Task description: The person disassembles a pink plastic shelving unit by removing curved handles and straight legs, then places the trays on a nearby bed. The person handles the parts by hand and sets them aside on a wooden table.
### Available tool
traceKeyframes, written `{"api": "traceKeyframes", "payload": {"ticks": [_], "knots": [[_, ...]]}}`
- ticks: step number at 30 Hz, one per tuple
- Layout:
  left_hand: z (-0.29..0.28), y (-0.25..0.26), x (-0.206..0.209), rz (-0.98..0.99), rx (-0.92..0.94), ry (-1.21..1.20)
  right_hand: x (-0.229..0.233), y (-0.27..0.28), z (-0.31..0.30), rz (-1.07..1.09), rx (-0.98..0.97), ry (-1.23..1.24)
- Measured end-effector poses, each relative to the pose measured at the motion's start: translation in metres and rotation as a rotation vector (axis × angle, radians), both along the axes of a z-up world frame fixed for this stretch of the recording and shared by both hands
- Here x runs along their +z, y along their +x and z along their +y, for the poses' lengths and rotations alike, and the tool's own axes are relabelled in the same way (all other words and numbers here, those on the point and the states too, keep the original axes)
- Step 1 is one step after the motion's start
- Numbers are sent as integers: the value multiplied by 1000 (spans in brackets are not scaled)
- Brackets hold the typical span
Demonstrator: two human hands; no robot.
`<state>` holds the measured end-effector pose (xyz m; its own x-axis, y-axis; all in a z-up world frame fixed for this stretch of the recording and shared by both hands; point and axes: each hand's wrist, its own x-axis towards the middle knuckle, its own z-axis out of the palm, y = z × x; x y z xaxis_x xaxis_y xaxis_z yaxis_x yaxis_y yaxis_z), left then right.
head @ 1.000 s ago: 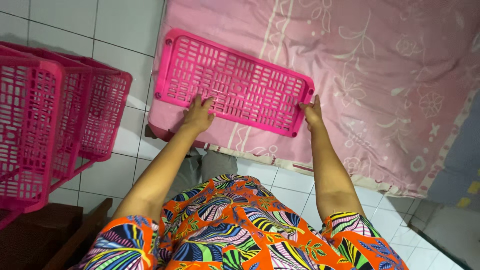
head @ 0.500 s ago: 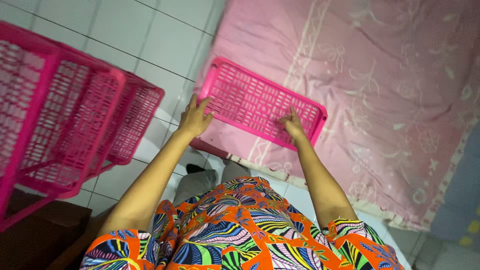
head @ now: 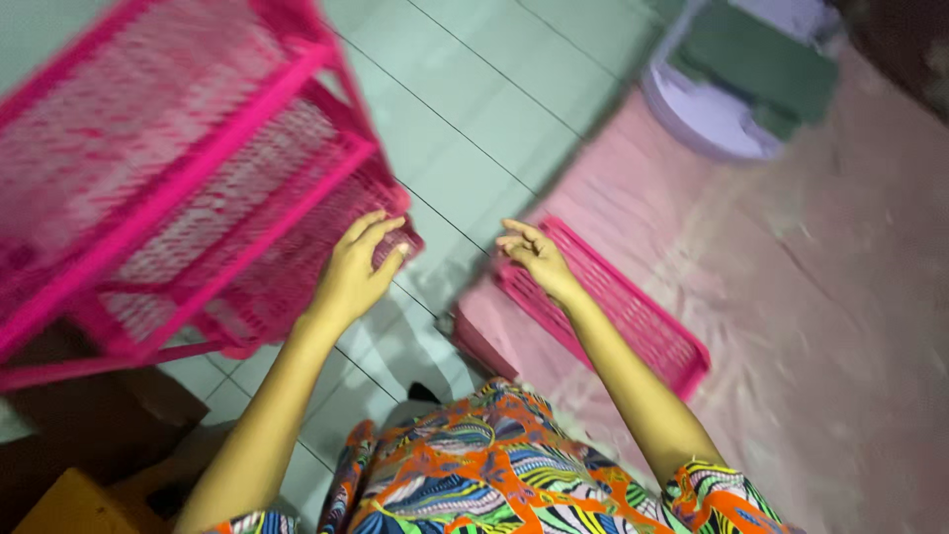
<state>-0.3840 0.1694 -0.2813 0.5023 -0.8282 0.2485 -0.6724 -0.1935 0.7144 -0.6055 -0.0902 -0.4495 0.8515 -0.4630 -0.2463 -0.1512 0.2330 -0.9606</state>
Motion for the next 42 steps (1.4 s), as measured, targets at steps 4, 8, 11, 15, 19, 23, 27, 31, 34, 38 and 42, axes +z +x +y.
{"api": "traceKeyframes", "payload": {"ticks": [4, 8, 11, 15, 19, 23, 27, 31, 34, 38, 42], "knots": [[59, 22, 58, 107, 185, -32, 94, 91, 45, -105, 232, -41], [117, 38, 92, 42, 326, -72, 167, 160, 105, -238, 417, -132], [156, 50, 102, -111, 394, -123, 201, 204, 146, -283, 527, -193], [201, 60, 107, -263, 521, -151, 225, 255, 201, -342, 676, -209], [240, 63, 105, -102, 827, -159, 238, 301, 252, -431, 862, -268], [283, 63, 98, -482, 1118, -276, 248, 342, 301, -498, 997, -295], [318, 69, 86, -662, 1342, -372, 260, 379, 342, -629, 1040, -453], [347, 87, 54, -439, 1325, -490, 258, 408, 382, -687, 992, -566], [363, 107, 22, -7, 1287, -648, 251, 420, 406, -760, 926, -609], [383, 138, -15, 272, 1010, -804, 237, 423, 433, -704, 966, -554], [393, 157, -36, 486, 773, -655, 217, 426, 455, -805, 979, -553]]}}
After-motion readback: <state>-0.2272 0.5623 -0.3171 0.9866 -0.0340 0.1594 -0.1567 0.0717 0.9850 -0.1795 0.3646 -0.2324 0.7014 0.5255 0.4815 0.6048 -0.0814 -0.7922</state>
